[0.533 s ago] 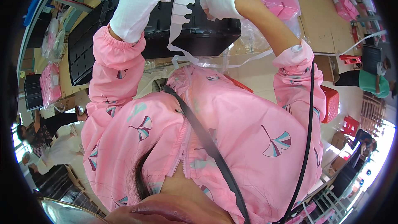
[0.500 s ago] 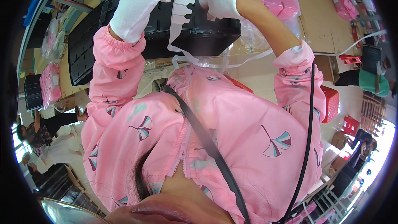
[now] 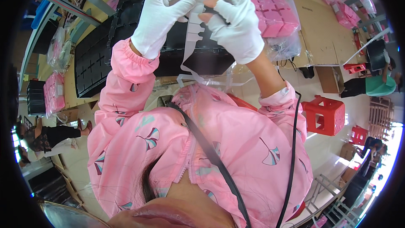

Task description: Manually assemble and package items into plastic trays at a factory station.

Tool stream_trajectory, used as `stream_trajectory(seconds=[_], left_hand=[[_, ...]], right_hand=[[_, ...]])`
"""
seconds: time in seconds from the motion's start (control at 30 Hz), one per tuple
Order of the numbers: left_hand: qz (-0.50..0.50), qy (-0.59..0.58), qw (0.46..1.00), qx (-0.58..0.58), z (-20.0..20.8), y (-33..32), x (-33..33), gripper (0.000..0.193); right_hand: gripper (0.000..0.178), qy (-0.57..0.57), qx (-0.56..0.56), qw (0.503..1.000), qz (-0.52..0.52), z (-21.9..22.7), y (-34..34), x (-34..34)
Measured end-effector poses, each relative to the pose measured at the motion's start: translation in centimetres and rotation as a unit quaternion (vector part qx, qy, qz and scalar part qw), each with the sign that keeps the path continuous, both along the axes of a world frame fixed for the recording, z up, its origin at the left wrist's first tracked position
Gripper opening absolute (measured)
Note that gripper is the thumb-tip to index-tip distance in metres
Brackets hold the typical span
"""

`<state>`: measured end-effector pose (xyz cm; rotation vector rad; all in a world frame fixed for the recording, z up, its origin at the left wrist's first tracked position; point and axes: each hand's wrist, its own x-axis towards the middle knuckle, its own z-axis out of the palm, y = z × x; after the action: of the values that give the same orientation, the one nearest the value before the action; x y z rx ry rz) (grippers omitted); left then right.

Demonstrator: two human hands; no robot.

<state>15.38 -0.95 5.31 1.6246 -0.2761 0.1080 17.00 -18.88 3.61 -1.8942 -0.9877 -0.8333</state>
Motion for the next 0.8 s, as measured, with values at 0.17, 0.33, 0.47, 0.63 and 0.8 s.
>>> stream_trajectory(seconds=[0.17, 0.33, 0.47, 0.63, 0.8], left_hand=[[0.018, -0.002, 1.000, -0.024, -0.3, -0.1, 0.2, 0.020], [0.042, -0.021, 0.998, -0.041, -1.1, -0.3, -0.2, 0.019], [0.047, -0.017, 0.998, -0.038, -1.5, -0.1, -0.1, 0.020], [0.046, -0.021, 0.997, -0.050, -1.6, -0.1, -0.4, 0.019], [0.028, -0.008, 0.998, -0.062, -1.4, -0.1, -0.4, 0.016]], right_hand=[[0.019, -0.021, -0.011, 1.000, -0.016, 0.0, 1.3, -0.4], [0.018, -0.044, 0.021, 0.999, -0.018, -1.1, 2.0, 0.3], [0.019, -0.070, 0.029, 0.997, -0.017, -1.8, 2.3, 0.6], [0.022, -0.153, -0.020, 0.988, -0.022, -1.2, 2.1, 0.5], [0.024, -0.209, -0.037, 0.977, -0.023, -1.4, 2.0, 0.7]])
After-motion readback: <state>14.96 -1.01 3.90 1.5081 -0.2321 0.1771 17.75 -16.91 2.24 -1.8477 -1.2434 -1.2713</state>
